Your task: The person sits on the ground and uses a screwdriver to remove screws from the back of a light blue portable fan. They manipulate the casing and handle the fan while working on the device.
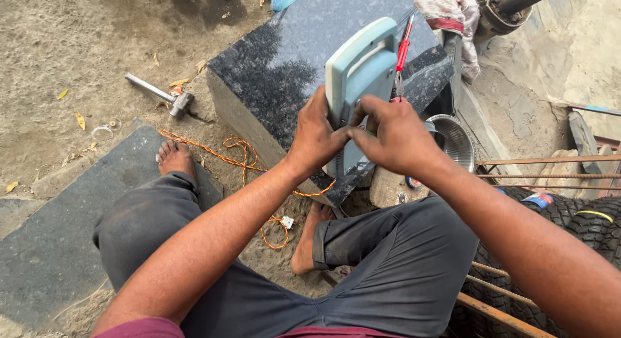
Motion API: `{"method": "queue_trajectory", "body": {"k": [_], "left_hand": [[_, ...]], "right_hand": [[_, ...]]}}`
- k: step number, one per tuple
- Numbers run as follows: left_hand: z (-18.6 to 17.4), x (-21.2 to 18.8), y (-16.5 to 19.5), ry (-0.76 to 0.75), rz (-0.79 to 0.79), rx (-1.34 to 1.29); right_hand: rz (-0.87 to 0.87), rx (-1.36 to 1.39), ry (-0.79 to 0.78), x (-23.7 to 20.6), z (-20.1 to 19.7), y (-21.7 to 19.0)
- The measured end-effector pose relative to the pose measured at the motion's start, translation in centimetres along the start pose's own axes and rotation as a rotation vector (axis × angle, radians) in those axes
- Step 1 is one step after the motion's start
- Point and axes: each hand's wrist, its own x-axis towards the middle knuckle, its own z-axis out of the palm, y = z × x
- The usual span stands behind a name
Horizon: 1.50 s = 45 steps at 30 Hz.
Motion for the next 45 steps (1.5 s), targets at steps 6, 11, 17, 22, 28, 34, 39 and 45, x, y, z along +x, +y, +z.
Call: {"method": "queue_trajectory", "body": {"k": [6,11,17,22,28,34,39,45], "left_hand": [[-0.1,0.4,0.0,0.091,0.041,-0.001],[-0.7,0.6,0.4,0.107,0.026,-0.031],[-0.6,0.8,0.6,0.093,0.045,-0.019],[-0.7,0.2,0.4,0.116,0.061,0.013],[-1.4,-0.2,1.1,0.072,0.063,-0.025],[-1.5,0.0,0.9,0.091,0.089,0.048],[-2.3,0.5,1.0,0.094,0.108,-0.010],[-2.0,0.5,1.4,0.074,0.131,0.009]], "right_hand": [[-0.568,-0.724,0.220,-1.1,-0.3,-0.7],[-0.019,0.000,-0.006,0.8,0.3,-1.3],[-0.429,-0.470,0.188,0.0,-0.5,-1.1],[-0.300,-0.435,0.075,0.4,-0.4,-1.6],[-0.030,0.107,0.083,0.7,-0.9,-1.9],[-0.457,-0.643,0.142,0.0,-0.5,-1.9],[0.139,0.312,-0.077,2.4,-0.7,-2.1],[-0.444,-0.578,0.159,0.9,-1.8,-2.8]]}}
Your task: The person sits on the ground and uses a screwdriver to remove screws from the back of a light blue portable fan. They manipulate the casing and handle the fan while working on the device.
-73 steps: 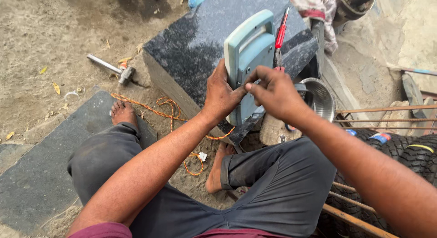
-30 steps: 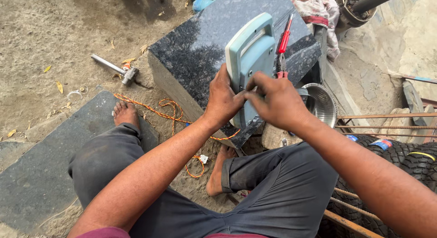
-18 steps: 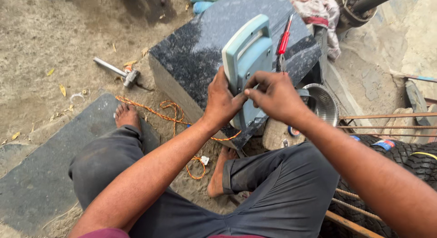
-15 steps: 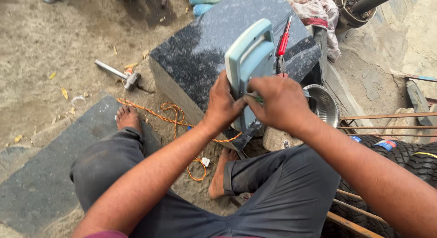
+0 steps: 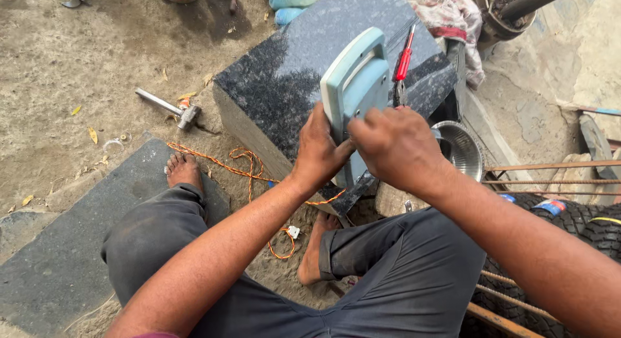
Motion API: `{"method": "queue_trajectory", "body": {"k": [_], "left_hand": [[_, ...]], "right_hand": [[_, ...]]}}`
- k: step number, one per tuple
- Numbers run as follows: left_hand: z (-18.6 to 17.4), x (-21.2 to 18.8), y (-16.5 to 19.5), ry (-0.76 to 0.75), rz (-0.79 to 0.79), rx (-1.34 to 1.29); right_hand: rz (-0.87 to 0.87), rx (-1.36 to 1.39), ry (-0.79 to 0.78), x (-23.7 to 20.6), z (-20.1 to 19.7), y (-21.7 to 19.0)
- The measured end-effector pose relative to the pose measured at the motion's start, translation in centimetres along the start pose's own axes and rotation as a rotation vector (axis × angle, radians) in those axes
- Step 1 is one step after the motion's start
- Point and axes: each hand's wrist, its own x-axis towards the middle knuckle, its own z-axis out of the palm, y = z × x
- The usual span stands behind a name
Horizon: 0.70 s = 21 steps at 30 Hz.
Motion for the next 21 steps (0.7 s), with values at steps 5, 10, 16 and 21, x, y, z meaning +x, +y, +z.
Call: {"method": "queue_trajectory", "body": {"k": [5,10,16,21], "left_hand": [[-0.1,-0.9,-0.5,0.031,0.005,0.051],[-0.6,-0.1,0.1,0.006,-0.062,-0.023],[0.5,2.1,-1.3,-0.016,-0.194,-0.116],[0.5,6.5,-6.0,0.141,-0.556,-0.401]], "right_hand": [[0.201,0.383,-0.057,0.3,0.8,0.0],[0.690,0.810,-0.306,2.1,1.2,1.4],[0.191,0.464,-0.154,1.1,-1.8,6.3],[0.625,0.735,0.132,-1.3,2.3,18.0]]}}
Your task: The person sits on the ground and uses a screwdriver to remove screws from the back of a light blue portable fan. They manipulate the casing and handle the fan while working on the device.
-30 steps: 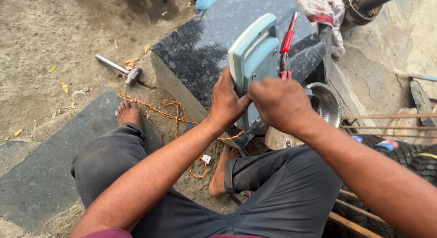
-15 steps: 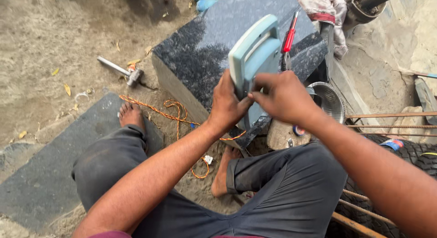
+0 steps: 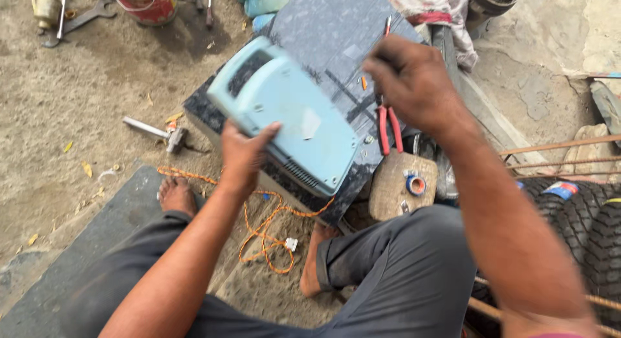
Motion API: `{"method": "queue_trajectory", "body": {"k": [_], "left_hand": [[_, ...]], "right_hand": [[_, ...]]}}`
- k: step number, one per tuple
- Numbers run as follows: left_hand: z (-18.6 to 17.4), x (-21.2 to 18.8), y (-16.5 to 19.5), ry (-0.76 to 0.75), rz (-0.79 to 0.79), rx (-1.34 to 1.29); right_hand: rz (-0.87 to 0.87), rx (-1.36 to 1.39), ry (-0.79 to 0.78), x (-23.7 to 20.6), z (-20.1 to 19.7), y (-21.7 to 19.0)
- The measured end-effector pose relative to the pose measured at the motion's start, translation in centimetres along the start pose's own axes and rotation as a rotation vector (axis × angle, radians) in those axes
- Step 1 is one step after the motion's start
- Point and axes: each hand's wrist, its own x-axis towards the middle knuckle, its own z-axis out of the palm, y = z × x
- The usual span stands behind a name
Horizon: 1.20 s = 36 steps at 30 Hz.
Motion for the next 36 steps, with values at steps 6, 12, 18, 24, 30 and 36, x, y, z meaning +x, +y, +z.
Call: {"method": "queue_trajectory", "body": {"k": [6,12,18,24,30,36], "left_hand": [[2.6,6.3,-1.7,0.033,-0.122,-0.272],[7.2,12.1,-4.6,0.159,-0.177,-0.150],[7.5,16.8,-6.1,0.188,-0.269,-0.011],[11.4,18.6,-5.2,0.007,-0.171,-0.100],[9.7,16.1,-7.6,0.046,-0.158,-0.043],[3.2,17.0,-9.6,0.102,-0.114,0.614]], "right_hand": [[0.114,-0.003,0.224,9.5,3.5,17.8],[0.082,-0.258,0.157,18.3,3.9,24.7],[0.329,-0.203,0.112,22.7,3.2,24.9],[0.182,-0.360,0.162,23.4,-1.2,24.5],[0.092,-0.454,0.220,18.6,0.1,22.1],[0.251,-0.244,0.071,17.5,5.2,18.9]]}}
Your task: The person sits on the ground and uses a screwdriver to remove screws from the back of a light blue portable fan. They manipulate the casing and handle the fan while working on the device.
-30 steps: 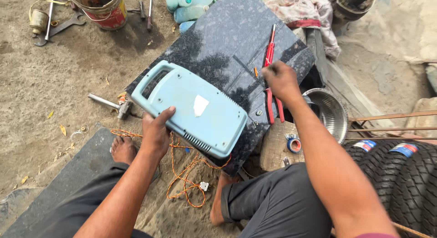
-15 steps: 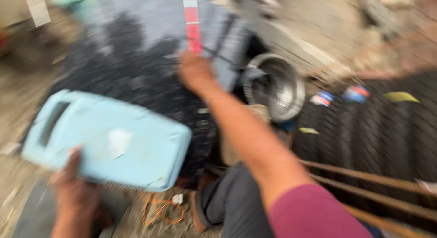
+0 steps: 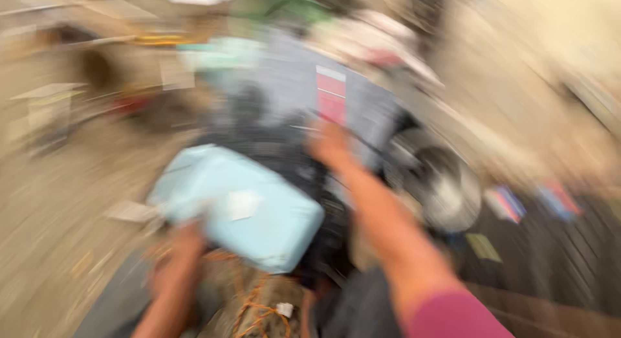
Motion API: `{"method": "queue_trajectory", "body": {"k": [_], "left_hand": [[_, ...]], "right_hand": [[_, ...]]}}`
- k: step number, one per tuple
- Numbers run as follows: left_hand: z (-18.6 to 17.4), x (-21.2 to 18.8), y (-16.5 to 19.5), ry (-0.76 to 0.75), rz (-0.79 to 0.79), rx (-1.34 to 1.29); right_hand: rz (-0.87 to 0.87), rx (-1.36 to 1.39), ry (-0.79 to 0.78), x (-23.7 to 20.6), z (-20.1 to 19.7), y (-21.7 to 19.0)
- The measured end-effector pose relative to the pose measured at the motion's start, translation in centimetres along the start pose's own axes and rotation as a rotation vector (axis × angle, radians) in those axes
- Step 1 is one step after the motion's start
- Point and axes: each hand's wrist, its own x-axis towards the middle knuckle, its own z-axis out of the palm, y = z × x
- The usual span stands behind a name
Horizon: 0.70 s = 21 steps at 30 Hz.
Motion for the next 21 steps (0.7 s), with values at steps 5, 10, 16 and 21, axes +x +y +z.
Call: {"method": "queue_trajectory", "body": {"k": [5,10,16,21], "left_hand": [[-1.7,-2.3,-0.8,0.154,-0.015,-0.153],[-2.8,-4.2,-1.2,0.191,-0.207,-0.077],[-5.6,-3.0,-5.3,0.152,-0.100,-0.220],[-5.0,-2.5,-5.1,0.009,-0.102,-0.191]], "right_hand": [[0.080,-0.309,-0.117,-1.6,4.1,-1.5],[-0.031,-0.425,-0.089,-2.9,7.1,-1.1],[-0.132,-0.294,0.136,-2.5,9.0,-1.9],[-0.150,-0.119,0.054,-1.0,9.7,-0.2]]}}
